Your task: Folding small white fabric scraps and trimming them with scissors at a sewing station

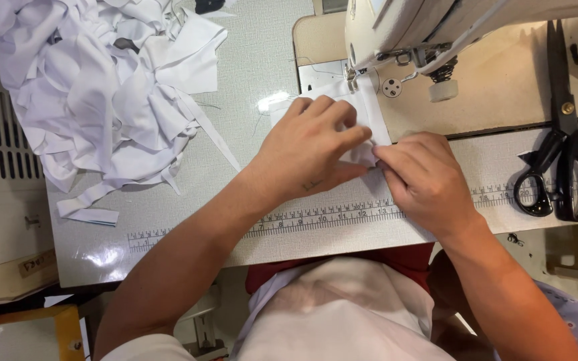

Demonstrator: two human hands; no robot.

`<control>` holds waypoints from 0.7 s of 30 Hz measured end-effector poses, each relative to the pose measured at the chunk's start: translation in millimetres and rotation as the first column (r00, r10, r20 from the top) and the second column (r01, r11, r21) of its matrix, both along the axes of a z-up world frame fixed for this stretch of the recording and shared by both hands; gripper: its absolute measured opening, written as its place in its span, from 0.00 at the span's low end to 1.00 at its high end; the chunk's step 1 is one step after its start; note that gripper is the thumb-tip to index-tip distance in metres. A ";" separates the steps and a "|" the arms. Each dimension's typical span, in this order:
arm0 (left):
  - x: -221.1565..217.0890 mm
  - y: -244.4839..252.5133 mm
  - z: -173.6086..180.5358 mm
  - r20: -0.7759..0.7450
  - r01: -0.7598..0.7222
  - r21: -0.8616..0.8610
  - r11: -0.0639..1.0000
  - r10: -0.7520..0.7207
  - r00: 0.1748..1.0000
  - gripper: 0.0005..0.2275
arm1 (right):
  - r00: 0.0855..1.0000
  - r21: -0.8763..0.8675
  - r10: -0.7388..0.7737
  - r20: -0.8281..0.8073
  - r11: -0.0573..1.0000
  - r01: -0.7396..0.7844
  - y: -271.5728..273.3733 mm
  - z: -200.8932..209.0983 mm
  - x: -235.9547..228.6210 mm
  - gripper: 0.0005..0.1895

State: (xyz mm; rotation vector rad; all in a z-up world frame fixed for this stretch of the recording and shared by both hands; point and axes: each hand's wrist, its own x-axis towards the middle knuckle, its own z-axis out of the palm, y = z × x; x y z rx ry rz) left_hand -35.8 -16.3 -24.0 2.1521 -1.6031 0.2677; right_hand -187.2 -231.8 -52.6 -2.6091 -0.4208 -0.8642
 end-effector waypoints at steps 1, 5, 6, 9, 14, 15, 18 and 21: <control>-1.8 -2.3 -2.0 -0.006 0.040 -0.040 0.998 -0.040 0.999 0.21 | 1.000 0.036 0.006 -0.003 0.999 -0.006 -1.1 -1.3 -1.1 0.10; -12.1 -9.1 -15.3 0.087 0.078 -0.100 0.992 -0.070 0.994 0.18 | 0.999 0.085 0.014 0.033 0.996 -0.016 -4.6 -10.0 -2.7 0.08; -14.2 -10.7 -16.0 0.086 0.079 -0.099 0.992 -0.070 0.994 0.18 | 0.999 0.085 0.013 0.032 0.996 -0.016 -2.7 -8.8 -2.2 0.08; -18.9 -13.8 -15.0 0.127 0.063 -0.126 0.990 -0.047 0.991 0.10 | 0.997 0.102 0.008 0.079 0.995 -0.016 2.3 -1.4 0.4 0.08; -18.7 -9.1 -6.3 0.010 0.037 -0.186 0.982 -0.036 0.999 0.08 | 0.991 0.125 0.046 0.123 0.990 -0.061 2.8 2.5 2.7 0.10; -18.7 -9.4 -5.8 0.011 0.036 -0.187 0.982 -0.035 0.999 0.08 | 0.991 0.124 0.047 0.124 0.990 -0.062 3.7 4.0 2.9 0.10; -20.0 -9.9 -4.8 -0.153 0.003 -0.195 0.981 -0.033 0.988 0.07 | 0.988 0.126 0.047 0.144 0.990 -0.066 5.9 7.0 4.1 0.10; -24.7 -12.1 -4.4 -0.257 -0.040 -0.253 0.967 -0.027 0.966 0.04 | 0.983 0.104 0.071 0.170 0.990 -0.090 5.5 7.1 6.8 0.11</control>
